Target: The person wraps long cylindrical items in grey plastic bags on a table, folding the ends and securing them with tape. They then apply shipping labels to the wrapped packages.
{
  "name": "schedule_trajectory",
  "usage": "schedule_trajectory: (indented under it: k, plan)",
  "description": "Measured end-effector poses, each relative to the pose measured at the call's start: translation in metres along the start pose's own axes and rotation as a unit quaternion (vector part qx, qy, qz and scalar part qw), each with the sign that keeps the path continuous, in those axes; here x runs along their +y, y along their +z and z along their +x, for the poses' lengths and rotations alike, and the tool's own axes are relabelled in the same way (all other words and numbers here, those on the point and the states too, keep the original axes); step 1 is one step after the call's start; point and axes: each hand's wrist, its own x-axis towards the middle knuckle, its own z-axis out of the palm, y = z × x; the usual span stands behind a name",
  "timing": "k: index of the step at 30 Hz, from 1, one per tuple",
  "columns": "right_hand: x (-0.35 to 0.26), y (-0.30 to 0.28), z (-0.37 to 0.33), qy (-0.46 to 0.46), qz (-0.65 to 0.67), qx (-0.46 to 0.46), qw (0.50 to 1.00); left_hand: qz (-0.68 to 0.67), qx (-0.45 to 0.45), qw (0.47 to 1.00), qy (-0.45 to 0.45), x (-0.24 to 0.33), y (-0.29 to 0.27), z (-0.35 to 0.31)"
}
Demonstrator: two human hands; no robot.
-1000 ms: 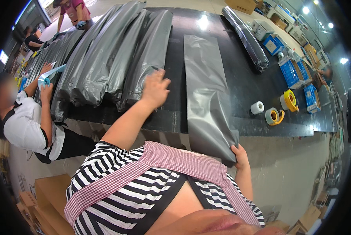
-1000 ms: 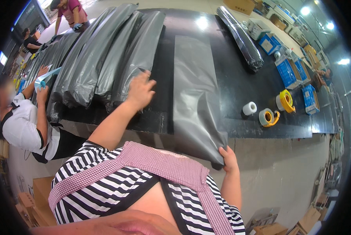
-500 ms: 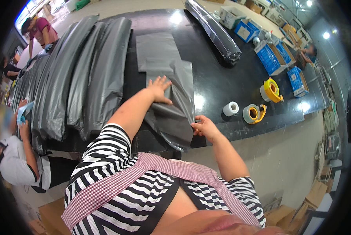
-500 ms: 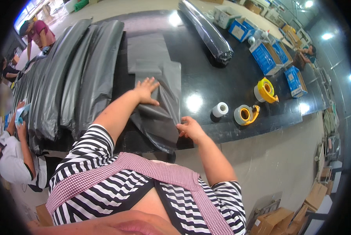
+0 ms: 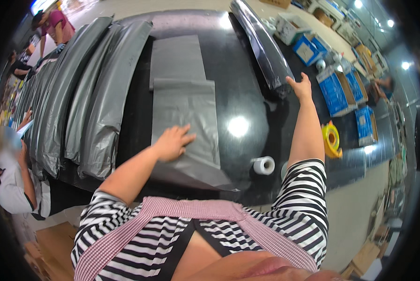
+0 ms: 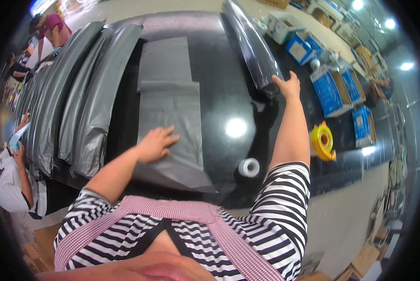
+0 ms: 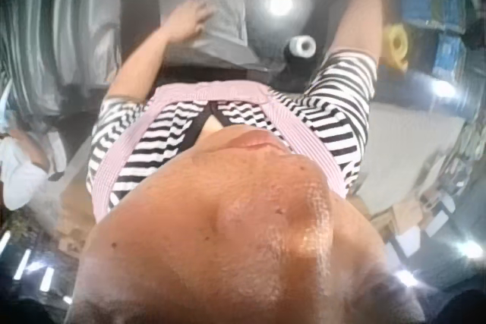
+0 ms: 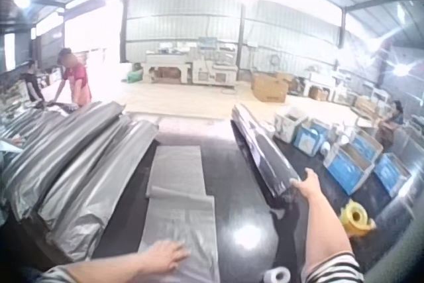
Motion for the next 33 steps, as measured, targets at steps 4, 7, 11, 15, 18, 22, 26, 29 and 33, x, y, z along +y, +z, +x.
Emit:
schedule_trajectory:
  k: [4, 7, 11, 15, 18, 22, 26, 29, 33]
  plan:
    - [-0.002, 0.039, 0.035, 0.084, 0.05, -0.117, 0.988, -0.077, 0.059, 0.995, -0.007, 0.004, 0.025, -0.048]
    - [-0.017, 0.046, 0.031, 0.077, 0.049, -0.191, 0.977, -0.034, 0.028, 0.999, -0.028, 0.009, 0.033, -0.061]
    - [-0.078, 0.03, -0.006, 0.063, -0.079, -0.23, 0.968, -0.018, 0.062, 0.997, -0.031, 0.013, 0.035, -0.06]
    - [-0.141, 0.031, -0.064, 0.062, -0.155, -0.217, 0.962, -0.01, 0.089, 0.996, -0.023, 0.014, 0.037, -0.064]
    - [-0.171, 0.03, -0.113, 0.078, -0.143, -0.224, 0.961, -0.006, 0.093, 0.996, -0.016, 0.012, 0.037, -0.062]
    - [-0.19, 0.021, -0.193, 0.114, -0.068, -0.225, 0.965, -0.001, 0.081, 0.997, -0.018, 0.01, 0.039, -0.06]
    - [-0.188, -0.003, -0.298, 0.13, 0.056, -0.24, 0.96, -0.006, 0.091, 0.996, -0.023, -0.003, 0.045, -0.062]
    - [-0.147, -0.017, -0.381, 0.161, 0.276, -0.243, 0.916, -0.001, 0.083, 0.996, -0.017, -0.016, 0.049, -0.056]
    - [-0.124, -0.078, -0.494, 0.161, 0.31, -0.248, 0.904, 0.006, 0.07, 0.997, -0.017, -0.029, 0.043, -0.063]
